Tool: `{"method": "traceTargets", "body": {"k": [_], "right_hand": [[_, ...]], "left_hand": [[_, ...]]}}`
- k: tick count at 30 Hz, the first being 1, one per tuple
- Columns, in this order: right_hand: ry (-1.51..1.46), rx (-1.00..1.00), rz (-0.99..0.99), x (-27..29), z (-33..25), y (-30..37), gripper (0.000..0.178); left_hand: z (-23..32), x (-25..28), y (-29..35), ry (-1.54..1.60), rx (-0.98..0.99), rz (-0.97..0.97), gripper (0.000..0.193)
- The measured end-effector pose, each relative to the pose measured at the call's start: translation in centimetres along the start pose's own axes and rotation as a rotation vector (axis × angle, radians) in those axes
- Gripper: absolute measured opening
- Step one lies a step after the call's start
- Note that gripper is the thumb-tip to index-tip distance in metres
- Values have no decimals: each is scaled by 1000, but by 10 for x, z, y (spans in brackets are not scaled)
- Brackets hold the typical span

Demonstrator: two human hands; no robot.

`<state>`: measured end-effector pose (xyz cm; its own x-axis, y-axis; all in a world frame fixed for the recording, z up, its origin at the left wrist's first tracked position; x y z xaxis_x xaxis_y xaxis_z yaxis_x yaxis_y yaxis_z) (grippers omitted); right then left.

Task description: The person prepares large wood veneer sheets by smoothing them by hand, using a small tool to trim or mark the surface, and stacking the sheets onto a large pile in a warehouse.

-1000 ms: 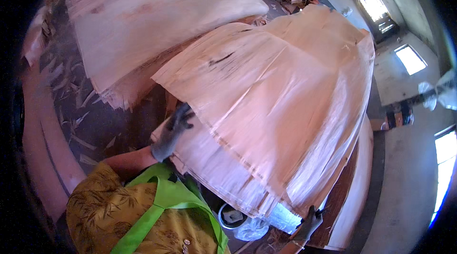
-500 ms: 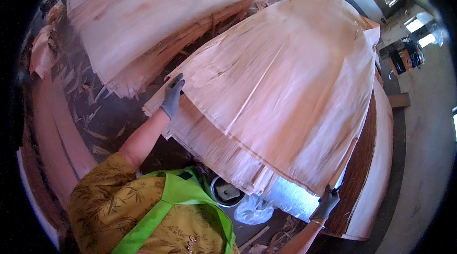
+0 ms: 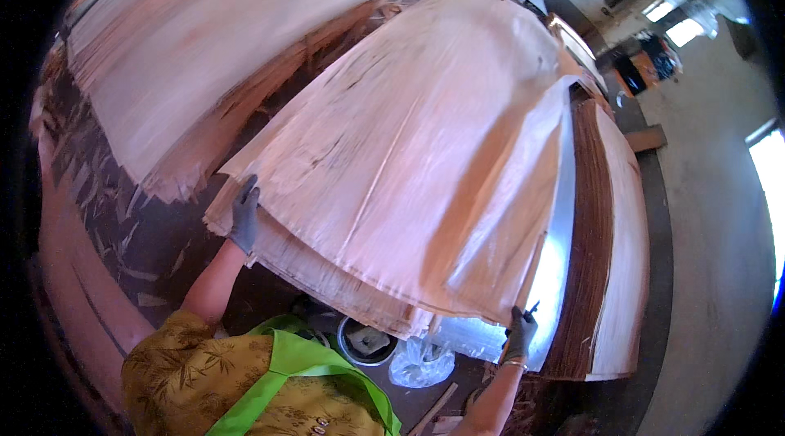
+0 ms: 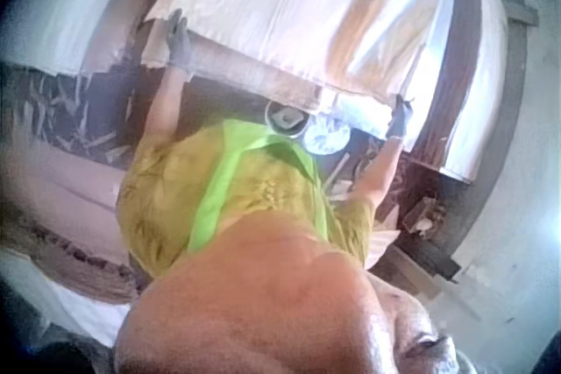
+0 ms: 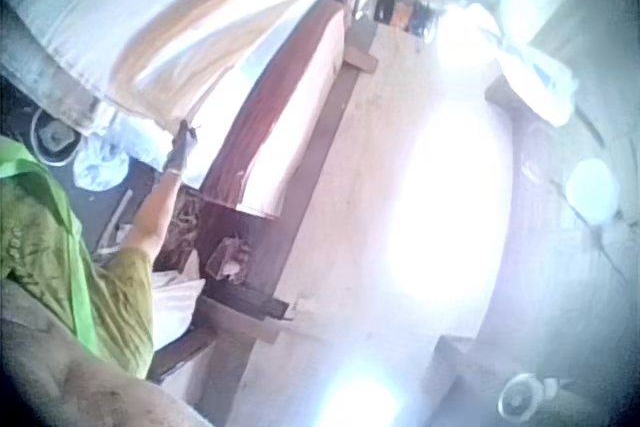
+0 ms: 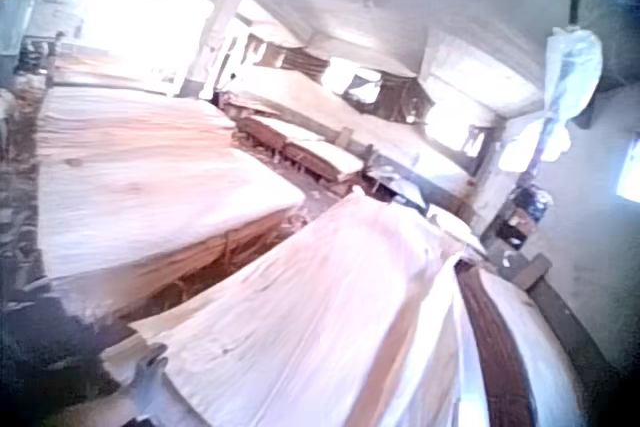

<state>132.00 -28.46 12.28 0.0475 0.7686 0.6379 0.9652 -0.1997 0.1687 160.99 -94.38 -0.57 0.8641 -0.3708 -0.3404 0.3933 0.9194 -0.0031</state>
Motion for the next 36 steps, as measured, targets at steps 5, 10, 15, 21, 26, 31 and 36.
{"method": "traceTargets", "body": {"k": [5, 10, 15, 21, 26, 31, 36], "right_hand": [[-17, -47, -35, 10, 34, -10, 25], [-75, -137, -117, 15, 72, -27, 33], [-105, -204, -281, 25, 147, -36, 34], [549, 150, 164, 66, 206, -29, 42], [558, 189, 101, 62, 165, -91, 44], [466, 113, 72, 69, 159, -165, 43], [-173, -178, -333, 13, 143, -118, 36]], "left_hand": [[-17, -15, 7, -86, 36, 27, 39], [-39, -6, 9, -107, -15, 56, 38], [-49, 39, 26, -74, 16, 206, 35], [-51, 24, 111, -35, 18, 423, 30], [-69, -2, 96, -147, -26, 392, 30], [-91, -74, 68, -199, 26, 346, 30], [-88, 12, 18, 37, -141, 351, 27]]}}
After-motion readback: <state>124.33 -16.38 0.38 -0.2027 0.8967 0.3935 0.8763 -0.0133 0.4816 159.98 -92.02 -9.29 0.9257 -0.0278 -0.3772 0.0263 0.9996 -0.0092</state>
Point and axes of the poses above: each hand's wrist, its own y-axis away from the middle knuckle, its own x-axis out of the back of the hand, z = x × y, the point moved 7 cm from there along -y, towards the middle knuckle, and after that the axes turned 13 degrees about y, right-handed, at the moved point
